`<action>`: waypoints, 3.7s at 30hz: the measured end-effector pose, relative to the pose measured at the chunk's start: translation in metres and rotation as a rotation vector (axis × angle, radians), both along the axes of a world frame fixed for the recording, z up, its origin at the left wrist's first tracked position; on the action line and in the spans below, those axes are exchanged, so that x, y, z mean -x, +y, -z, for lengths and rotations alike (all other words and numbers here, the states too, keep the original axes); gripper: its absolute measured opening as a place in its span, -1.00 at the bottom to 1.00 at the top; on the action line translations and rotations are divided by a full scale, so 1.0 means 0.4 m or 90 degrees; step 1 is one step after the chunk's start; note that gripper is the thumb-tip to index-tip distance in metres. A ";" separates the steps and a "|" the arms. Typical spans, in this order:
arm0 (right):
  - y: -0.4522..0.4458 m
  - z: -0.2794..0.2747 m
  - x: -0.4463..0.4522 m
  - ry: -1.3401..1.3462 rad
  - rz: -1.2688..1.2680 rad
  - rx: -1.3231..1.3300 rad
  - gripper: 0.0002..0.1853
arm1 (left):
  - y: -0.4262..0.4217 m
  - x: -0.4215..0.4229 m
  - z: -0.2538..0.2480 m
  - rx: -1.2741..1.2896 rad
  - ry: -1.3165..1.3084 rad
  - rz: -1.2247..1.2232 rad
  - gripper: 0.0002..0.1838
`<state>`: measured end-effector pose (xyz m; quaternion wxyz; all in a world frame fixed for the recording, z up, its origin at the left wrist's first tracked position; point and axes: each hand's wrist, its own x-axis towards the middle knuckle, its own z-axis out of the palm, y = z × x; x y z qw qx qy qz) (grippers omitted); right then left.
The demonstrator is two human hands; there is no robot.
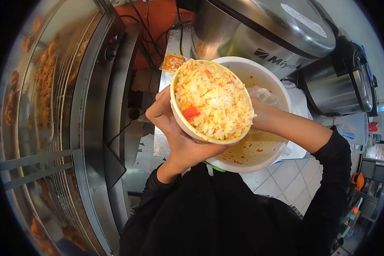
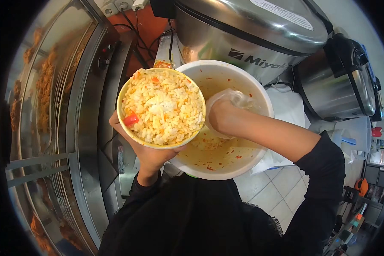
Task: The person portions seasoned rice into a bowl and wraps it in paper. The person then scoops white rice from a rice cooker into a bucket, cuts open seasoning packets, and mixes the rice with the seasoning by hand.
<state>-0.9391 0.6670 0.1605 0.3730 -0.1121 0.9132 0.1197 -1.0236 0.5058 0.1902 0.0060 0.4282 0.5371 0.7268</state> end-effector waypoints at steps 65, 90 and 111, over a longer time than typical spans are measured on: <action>-0.043 -0.474 -0.191 0.598 0.281 0.096 -0.50 | 0.025 -0.105 -0.112 0.089 -0.109 0.024 -0.09; -0.034 -0.398 -0.238 0.128 1.004 1.038 -0.63 | 0.033 -0.098 -0.094 -0.092 0.150 -0.001 0.01; -0.004 -0.266 -0.196 0.088 1.072 1.270 -0.58 | -0.065 -0.069 -0.022 -0.050 -0.124 0.081 0.03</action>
